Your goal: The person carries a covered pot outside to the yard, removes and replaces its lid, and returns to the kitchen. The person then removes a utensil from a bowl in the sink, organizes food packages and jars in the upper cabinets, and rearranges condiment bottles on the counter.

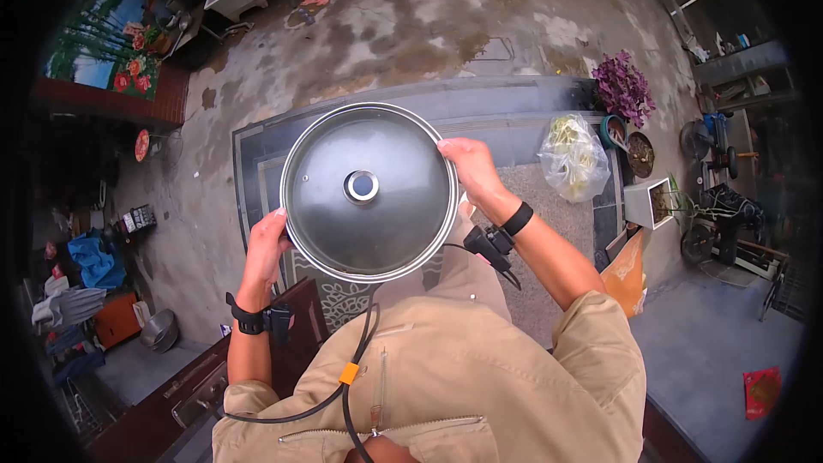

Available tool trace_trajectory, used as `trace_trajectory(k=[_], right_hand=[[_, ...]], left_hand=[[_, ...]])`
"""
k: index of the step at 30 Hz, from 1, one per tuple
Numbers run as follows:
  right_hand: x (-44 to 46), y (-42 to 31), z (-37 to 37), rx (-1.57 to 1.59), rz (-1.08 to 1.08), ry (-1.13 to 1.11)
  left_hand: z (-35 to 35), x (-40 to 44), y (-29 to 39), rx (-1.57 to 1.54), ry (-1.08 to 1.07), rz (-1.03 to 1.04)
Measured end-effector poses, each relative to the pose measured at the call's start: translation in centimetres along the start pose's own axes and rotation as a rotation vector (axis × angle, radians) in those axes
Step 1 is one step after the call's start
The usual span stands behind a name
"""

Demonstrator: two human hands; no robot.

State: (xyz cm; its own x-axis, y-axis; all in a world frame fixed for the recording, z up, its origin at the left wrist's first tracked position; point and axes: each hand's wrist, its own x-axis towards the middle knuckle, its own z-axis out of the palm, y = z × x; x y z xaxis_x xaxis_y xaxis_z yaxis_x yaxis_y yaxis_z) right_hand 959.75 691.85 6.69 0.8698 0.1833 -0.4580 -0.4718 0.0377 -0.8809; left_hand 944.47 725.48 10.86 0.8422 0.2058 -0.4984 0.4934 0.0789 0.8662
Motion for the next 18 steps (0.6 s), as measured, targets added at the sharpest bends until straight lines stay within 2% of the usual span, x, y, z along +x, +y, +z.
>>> trace_trajectory(k=[2, 4, 10, 16, 18], right_hand=[[1.8, -0.8, -1.6, -0.045, -0.03, -0.014], [3.7, -2.7, -3.6, 0.066, -0.03, 0.003], [14.0, -9.6, -12.3, 0.016, -0.13, 0.034], [21.7, -17.1, -21.1, 0.068, -0.126, 0.109], [24.5, -18.8, -23.8, 0.065, -0.168, 0.188]], left_hand=[[1.5, 2.7, 0.5, 0.02, 0.012, -0.011], [4.2, 5.4, 2.1, 0.022, 0.007, -0.004], [14.0, 16.0, 9.5, -0.008, 0.007, 0.032], [23.5, 26.0, 16.8, 0.003, -0.07, 0.089], [26.8, 30.0, 19.3, 0.019, -0.054, 0.033]])
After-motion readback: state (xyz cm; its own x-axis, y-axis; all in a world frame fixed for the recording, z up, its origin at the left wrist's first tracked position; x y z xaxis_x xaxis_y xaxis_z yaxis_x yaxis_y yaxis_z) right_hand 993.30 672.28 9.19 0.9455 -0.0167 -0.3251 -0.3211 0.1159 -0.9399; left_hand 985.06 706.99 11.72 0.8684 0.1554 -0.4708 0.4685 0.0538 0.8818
